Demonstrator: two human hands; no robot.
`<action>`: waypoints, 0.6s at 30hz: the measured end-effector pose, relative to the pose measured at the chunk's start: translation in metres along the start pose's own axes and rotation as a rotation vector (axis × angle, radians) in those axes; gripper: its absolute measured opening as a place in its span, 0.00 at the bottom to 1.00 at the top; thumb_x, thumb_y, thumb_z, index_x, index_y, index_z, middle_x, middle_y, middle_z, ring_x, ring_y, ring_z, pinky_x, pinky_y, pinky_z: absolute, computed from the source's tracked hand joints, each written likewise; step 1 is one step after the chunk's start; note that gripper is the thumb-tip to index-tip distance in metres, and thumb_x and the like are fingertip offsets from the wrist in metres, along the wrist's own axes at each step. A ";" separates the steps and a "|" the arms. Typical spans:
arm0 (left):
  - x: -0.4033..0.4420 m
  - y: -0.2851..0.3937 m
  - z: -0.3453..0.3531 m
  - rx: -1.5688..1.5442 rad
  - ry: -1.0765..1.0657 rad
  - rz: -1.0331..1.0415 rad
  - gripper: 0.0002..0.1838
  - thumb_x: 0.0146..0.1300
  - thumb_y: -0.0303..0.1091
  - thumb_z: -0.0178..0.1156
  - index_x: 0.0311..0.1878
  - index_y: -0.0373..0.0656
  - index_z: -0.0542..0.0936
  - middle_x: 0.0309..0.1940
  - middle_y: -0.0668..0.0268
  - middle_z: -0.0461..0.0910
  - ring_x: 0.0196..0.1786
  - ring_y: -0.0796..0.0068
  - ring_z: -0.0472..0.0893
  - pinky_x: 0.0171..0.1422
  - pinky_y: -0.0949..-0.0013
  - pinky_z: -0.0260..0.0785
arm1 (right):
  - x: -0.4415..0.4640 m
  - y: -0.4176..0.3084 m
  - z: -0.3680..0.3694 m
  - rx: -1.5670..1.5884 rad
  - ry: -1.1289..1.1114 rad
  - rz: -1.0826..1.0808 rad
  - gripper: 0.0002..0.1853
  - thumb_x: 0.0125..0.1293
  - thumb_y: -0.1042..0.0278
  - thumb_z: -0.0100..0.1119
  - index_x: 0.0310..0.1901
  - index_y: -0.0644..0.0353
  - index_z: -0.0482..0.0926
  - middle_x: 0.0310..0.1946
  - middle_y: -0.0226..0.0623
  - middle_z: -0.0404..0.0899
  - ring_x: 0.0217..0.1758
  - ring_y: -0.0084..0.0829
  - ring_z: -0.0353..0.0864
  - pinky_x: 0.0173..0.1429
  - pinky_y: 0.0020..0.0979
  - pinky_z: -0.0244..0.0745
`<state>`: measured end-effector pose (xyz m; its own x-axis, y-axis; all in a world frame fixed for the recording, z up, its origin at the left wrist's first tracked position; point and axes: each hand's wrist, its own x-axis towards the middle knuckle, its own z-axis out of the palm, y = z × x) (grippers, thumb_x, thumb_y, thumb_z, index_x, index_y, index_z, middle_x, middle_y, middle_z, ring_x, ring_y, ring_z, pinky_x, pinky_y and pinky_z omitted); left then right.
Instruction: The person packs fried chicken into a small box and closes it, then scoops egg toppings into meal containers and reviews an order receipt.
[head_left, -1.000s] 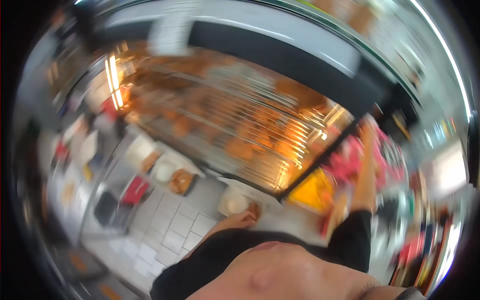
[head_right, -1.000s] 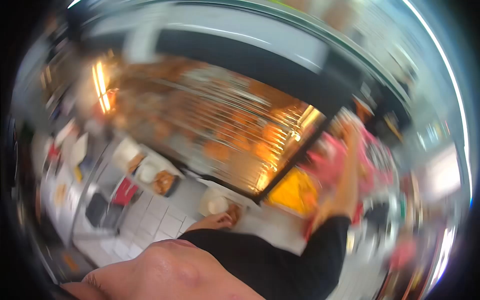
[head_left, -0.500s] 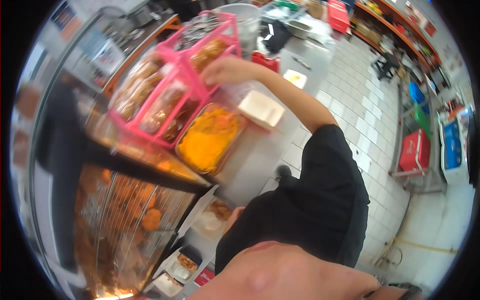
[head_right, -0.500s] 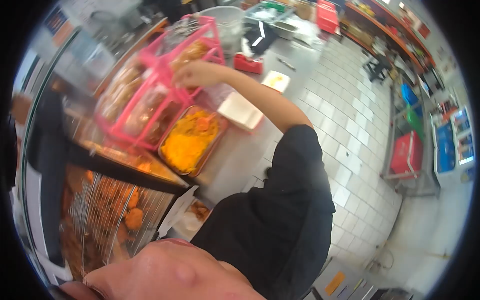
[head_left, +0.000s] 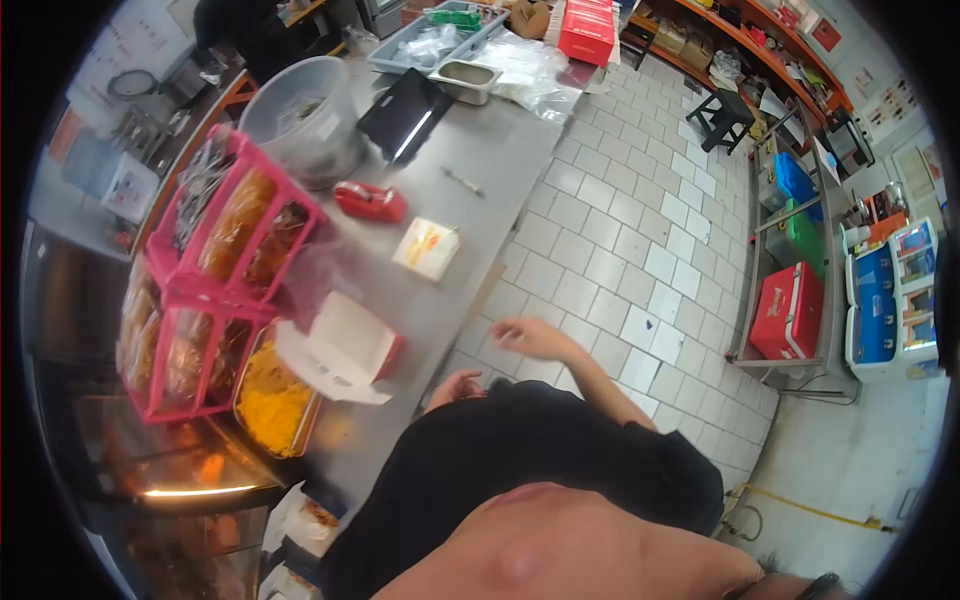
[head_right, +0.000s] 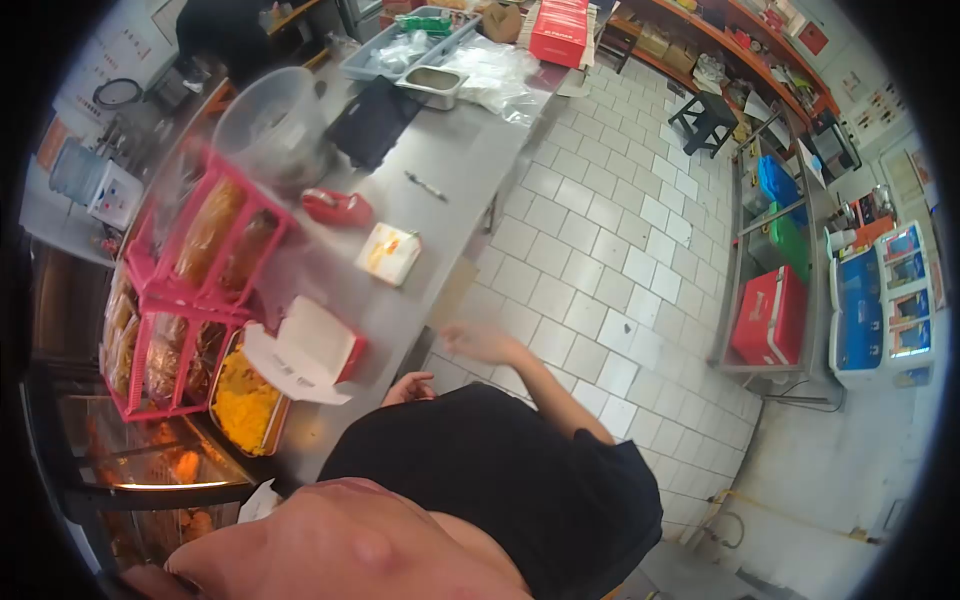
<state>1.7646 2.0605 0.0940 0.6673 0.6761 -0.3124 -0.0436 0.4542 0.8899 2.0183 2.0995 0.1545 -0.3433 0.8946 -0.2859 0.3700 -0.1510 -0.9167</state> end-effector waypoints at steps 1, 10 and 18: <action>0.018 0.017 0.009 -0.023 -0.022 -0.081 0.23 0.61 0.29 0.59 0.59 0.42 0.66 0.36 0.68 0.73 0.41 0.81 0.74 0.46 0.77 0.65 | -0.010 0.004 -0.015 -0.002 -0.084 0.007 0.20 0.62 0.57 0.57 0.52 0.59 0.74 0.43 0.38 0.80 0.45 0.30 0.79 0.50 0.32 0.72; 0.225 0.076 0.016 0.018 -0.164 -0.132 0.20 0.61 0.26 0.57 0.57 0.40 0.69 0.31 0.70 0.74 0.35 0.85 0.73 0.40 0.81 0.64 | 0.030 0.026 -0.191 -0.414 -0.089 0.021 0.22 0.60 0.56 0.57 0.54 0.58 0.73 0.47 0.42 0.78 0.49 0.40 0.77 0.54 0.35 0.70; 0.507 0.146 0.048 0.174 -0.059 0.000 0.17 0.59 0.30 0.59 0.52 0.41 0.72 0.26 0.72 0.72 0.30 0.85 0.69 0.33 0.79 0.62 | 0.114 0.047 -0.412 -0.442 0.192 0.088 0.21 0.59 0.58 0.59 0.52 0.59 0.74 0.45 0.44 0.78 0.47 0.41 0.78 0.51 0.36 0.71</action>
<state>2.1315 2.4419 0.0818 0.7102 0.6383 -0.2970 0.0825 0.3435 0.9355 2.3517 2.3679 0.1939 -0.1446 0.9541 -0.2624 0.7358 -0.0737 -0.6732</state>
